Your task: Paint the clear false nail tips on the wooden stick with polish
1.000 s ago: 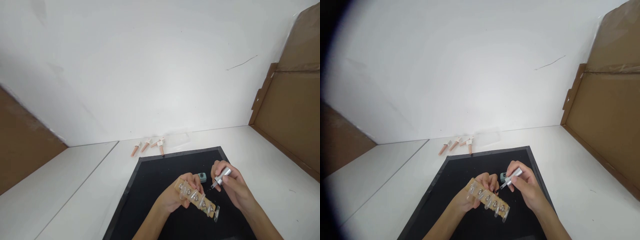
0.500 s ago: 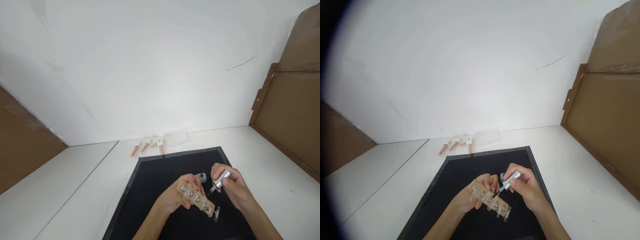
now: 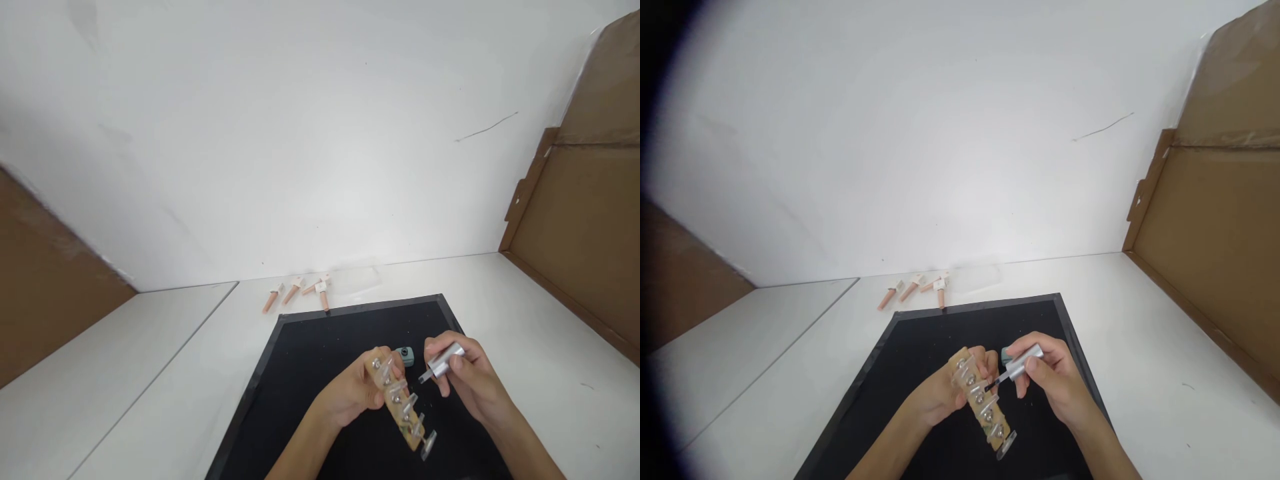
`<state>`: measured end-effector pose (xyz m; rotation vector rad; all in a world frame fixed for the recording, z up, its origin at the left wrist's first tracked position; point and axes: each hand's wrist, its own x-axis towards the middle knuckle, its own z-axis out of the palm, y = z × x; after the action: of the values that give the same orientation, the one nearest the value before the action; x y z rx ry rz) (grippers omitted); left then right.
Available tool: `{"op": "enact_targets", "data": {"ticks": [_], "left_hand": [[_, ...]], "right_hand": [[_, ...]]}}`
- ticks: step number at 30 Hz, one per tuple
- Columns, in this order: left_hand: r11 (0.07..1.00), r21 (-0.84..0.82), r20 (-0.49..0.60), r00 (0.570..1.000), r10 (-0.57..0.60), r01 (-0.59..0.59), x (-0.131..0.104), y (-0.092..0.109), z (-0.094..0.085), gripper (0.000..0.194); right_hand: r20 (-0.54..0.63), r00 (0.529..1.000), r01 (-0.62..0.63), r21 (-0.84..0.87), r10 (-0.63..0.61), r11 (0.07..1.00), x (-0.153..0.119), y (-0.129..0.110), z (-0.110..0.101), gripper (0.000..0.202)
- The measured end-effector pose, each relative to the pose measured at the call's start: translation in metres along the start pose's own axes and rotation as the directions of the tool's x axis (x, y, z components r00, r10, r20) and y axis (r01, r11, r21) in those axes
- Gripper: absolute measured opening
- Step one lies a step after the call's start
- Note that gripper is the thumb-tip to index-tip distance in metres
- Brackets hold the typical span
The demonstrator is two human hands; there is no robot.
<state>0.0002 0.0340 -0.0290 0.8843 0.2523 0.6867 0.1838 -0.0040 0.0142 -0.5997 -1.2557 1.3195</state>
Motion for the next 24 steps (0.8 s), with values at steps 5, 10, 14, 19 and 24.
{"op": "enact_targets", "data": {"ticks": [5,10,14,19,24], "left_hand": [[0.995,-0.050,-0.029,0.996,-0.083,0.082,-0.0030,0.0015,0.0000,0.037],[0.990,-0.107,-0.073,0.992,-0.100,0.092,-0.0043,0.0037,0.0004,0.035],[0.990,-0.114,-0.078,0.992,-0.097,0.088,-0.0048,0.0053,0.0014,0.035],[0.991,-0.112,-0.085,0.993,-0.087,0.077,-0.0036,0.0072,0.0028,0.035],[0.991,-0.113,-0.113,0.990,-0.084,0.071,-0.0033,0.0100,0.0041,0.033]], "right_hand": [[0.006,1.000,0.025,0.044,-0.025,0.999,0.0005,0.0005,0.0008,0.024],[0.027,0.999,0.035,0.096,-0.038,0.995,0.0011,-0.0003,0.0016,0.015],[0.056,0.997,0.041,0.103,-0.047,0.994,0.0011,0.0003,0.0024,0.012],[0.088,0.992,0.082,0.090,-0.089,0.993,0.0012,0.0026,0.0011,0.017],[0.069,0.993,0.087,0.082,-0.093,0.993,0.0029,0.0037,0.0009,0.017]]}}
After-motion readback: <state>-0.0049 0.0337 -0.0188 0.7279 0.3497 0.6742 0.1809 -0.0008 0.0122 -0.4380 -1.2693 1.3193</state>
